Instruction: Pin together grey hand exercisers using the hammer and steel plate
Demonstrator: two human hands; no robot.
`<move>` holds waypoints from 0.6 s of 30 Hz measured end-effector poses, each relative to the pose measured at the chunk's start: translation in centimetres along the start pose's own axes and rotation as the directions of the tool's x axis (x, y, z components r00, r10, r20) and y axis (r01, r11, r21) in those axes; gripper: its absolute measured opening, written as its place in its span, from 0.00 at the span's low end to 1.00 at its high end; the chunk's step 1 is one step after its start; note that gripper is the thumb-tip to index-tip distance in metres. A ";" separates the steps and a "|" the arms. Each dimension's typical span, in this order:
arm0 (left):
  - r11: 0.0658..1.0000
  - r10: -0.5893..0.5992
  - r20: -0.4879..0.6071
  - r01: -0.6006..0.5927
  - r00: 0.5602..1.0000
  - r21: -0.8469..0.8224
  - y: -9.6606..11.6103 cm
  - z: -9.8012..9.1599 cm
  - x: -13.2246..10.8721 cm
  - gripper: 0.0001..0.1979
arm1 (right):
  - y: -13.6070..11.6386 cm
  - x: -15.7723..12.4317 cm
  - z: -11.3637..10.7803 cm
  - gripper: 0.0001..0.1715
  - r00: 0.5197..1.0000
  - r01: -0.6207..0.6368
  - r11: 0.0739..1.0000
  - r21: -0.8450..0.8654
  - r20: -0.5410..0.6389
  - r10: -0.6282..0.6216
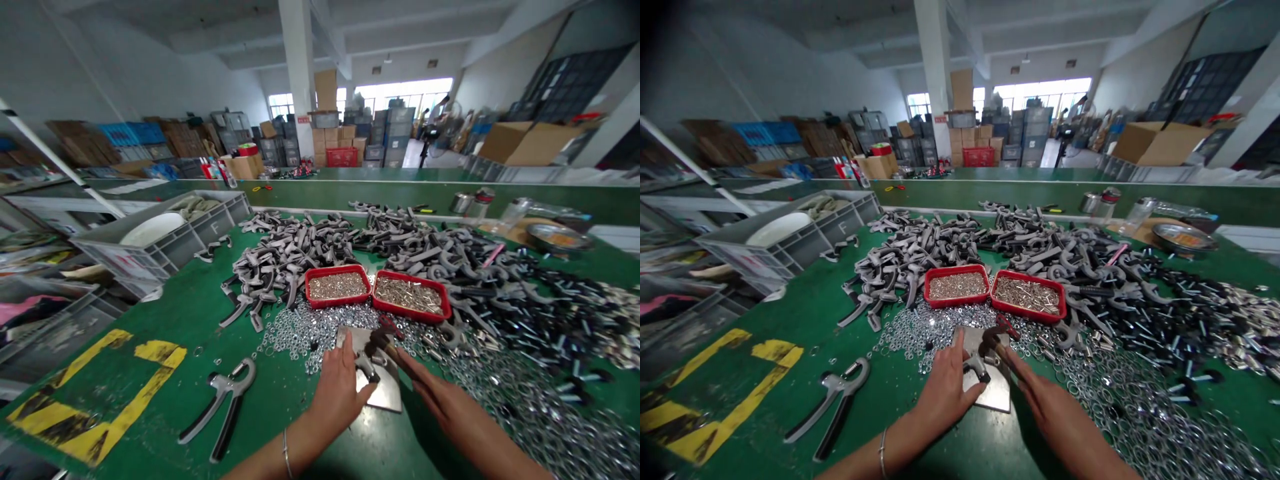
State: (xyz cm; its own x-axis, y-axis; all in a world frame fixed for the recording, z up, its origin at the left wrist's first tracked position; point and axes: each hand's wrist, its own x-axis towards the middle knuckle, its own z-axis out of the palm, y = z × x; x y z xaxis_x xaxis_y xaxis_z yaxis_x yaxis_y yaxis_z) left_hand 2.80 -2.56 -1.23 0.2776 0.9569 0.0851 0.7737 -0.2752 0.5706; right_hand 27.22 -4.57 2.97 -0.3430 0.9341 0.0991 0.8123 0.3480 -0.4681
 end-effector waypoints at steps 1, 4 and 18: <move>1.000 0.012 0.032 -0.011 0.999 -0.020 -0.1 -0.2 -0.1 0.51 | 0.8 0.2 0.2 0.30 1.000 0.002 1.000 -0.025 0.015 -0.002; 0.994 0.047 0.076 -0.039 0.996 -0.102 -0.4 -1.6 0.5 0.49 | 2.0 1.1 1.4 0.29 0.997 0.023 0.984 -0.174 -0.062 -0.035; 0.953 0.210 -0.050 -0.193 0.976 0.233 -1.8 -9.7 23.8 0.15 | 1.9 4.2 8.5 0.16 0.990 0.133 0.986 -0.101 -0.039 -0.137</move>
State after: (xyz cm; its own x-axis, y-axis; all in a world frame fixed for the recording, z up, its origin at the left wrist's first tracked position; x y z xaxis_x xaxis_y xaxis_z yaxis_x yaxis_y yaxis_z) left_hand 2.50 21.60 7.65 0.4053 0.8812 0.2433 0.8163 -0.4687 0.3375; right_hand 23.34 -0.69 -5.03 -0.4327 0.8799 0.1965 0.8029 0.4752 -0.3599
